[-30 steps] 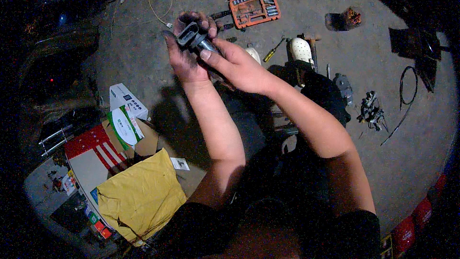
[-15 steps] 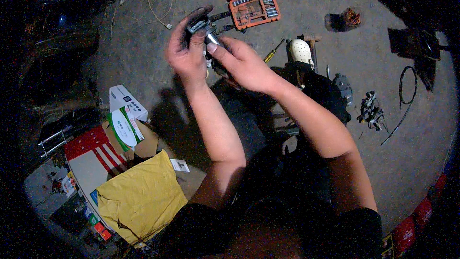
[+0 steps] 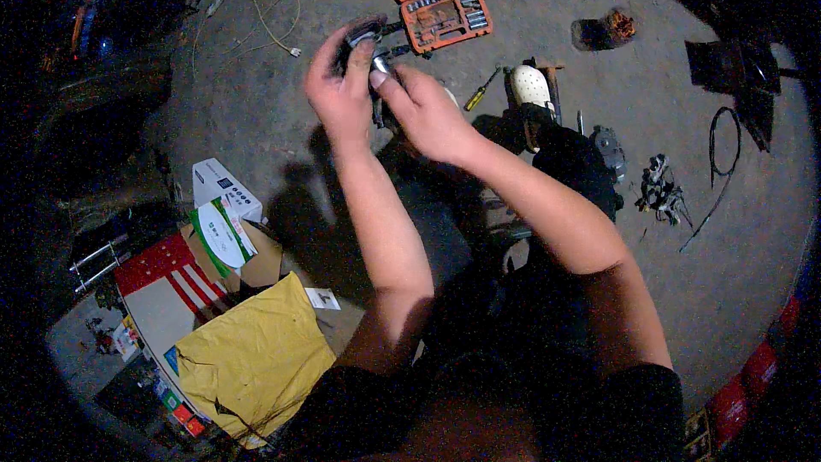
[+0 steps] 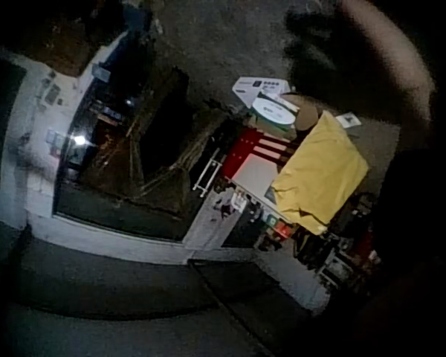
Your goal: The person sits on a low stool and assembles a mechanical component using a screwdriver and hammer. They insert a cylindrical metal part into a housing, tighten screws, and tap the assembly with a hammer to secure it.
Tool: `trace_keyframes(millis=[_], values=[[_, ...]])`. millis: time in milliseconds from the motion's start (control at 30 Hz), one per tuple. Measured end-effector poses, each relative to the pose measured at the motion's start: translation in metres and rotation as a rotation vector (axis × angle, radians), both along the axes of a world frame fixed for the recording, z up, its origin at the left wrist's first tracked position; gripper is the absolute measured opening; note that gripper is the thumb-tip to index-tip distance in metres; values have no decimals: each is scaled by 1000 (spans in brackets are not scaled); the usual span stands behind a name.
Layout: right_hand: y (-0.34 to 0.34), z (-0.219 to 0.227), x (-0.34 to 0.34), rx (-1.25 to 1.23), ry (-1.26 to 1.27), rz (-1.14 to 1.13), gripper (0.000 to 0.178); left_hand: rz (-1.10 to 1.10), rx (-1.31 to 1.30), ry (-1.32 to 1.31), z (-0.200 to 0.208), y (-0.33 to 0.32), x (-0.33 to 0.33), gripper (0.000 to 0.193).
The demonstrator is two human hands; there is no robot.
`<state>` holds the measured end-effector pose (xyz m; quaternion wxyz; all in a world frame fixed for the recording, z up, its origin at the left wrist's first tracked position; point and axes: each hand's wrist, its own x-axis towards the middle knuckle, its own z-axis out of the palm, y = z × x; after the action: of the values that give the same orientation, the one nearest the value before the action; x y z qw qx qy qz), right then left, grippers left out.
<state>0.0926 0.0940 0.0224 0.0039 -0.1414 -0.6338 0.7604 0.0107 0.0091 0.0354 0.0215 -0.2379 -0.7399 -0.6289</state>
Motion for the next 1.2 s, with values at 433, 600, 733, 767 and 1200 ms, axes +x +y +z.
trace_keyframes(millis=[433, 600, 733, 767, 1200], values=[[27, 6, -7, -982, -147, 61, 36, -168, 324, -756, -6, -4, -6, 36], [36, 3, -8, -1132, -142, 170, 37, -74, 293, -705, 2, 2, -2, 33], [39, 5, -7, -1110, -130, 219, 38, -65, 370, -685, 3, 4, -1, 32], [38, 5, -7, -1067, -142, 200, 38, -46, 368, -666, 2, 5, -1, 32], [42, 4, -5, -714, -100, 109, 33, 88, 211, -565, -10, 8, 0, 41]])
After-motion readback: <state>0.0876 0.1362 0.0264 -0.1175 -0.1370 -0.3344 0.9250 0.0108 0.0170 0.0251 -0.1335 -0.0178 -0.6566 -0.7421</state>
